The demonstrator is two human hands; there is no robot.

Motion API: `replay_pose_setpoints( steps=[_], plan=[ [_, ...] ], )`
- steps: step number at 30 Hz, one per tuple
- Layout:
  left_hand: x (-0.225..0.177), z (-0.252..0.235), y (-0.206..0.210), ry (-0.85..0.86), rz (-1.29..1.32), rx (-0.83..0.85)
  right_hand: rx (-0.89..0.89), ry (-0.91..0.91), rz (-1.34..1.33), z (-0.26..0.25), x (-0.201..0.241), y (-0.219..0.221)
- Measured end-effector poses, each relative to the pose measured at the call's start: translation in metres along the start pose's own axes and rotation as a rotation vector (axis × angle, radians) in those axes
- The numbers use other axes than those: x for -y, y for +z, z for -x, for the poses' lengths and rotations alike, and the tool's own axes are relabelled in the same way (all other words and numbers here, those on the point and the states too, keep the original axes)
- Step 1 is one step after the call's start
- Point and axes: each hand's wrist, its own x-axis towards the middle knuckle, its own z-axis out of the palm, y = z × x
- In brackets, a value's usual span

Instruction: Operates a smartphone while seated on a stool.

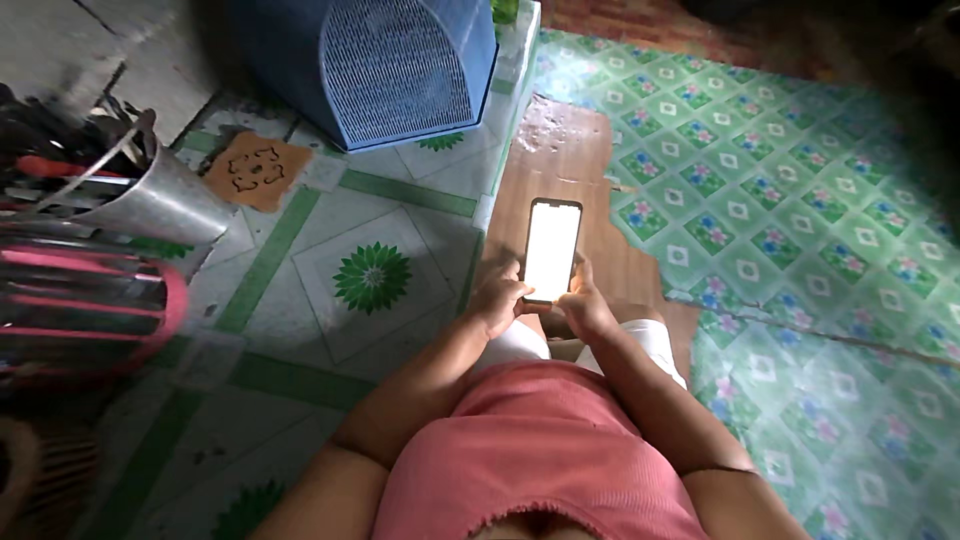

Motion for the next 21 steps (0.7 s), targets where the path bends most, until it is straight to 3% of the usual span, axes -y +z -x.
replay_pose_setpoints(
  steps=[11,21],
  plan=[
    [0.0062,-0.0030,-0.0083,0.028,0.167,0.028,0.004,-0.008,-0.003,-0.0020,-0.0003,0.0023],
    [0.0044,-0.0016,-0.0045,0.028,0.153,0.017,0.006,-0.023,0.019,-0.0020,-0.0006,0.0046]
  ],
)
